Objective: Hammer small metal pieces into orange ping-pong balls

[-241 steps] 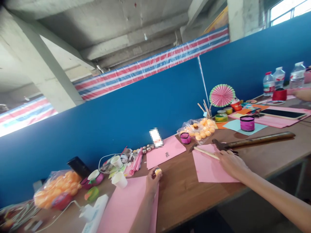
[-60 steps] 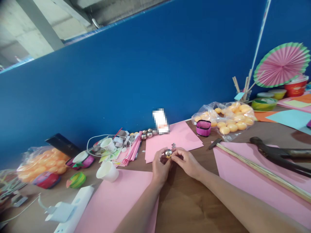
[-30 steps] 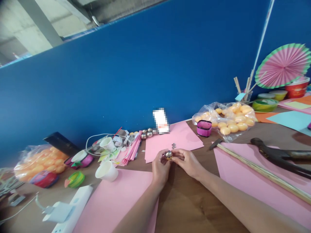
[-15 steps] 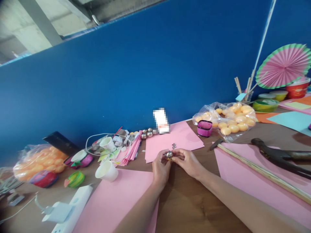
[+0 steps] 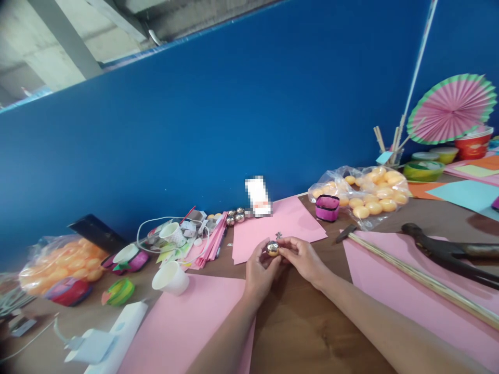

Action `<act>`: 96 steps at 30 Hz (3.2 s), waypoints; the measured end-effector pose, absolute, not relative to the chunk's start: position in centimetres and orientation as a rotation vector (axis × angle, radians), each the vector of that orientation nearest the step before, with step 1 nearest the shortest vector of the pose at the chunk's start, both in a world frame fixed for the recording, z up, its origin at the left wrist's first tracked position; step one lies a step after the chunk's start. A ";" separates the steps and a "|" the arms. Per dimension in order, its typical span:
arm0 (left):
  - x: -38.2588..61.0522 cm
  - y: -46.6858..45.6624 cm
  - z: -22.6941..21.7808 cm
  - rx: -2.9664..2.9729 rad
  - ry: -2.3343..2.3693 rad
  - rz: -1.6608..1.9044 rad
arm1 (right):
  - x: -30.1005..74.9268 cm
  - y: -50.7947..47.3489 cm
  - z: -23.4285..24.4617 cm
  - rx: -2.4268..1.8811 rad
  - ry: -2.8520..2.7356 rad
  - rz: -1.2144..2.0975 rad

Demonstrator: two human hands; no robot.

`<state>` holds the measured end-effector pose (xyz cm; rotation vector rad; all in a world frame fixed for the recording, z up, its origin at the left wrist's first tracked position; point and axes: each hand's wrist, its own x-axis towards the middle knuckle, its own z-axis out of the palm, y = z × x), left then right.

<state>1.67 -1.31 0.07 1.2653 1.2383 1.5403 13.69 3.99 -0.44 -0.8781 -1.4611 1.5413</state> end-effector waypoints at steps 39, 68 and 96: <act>0.7 -1.0 -0.1 0.960 1.069 1.554 | 13.5 3.4 -0.1 -0.676 -1.463 1.522; 0.7 -0.9 0.1 0.887 1.099 1.631 | 14.1 3.8 0.0 -0.877 -1.829 0.889; 0.2 -0.4 -0.5 0.644 1.020 1.735 | 15.0 6.5 -1.8 -1.000 -2.365 -0.020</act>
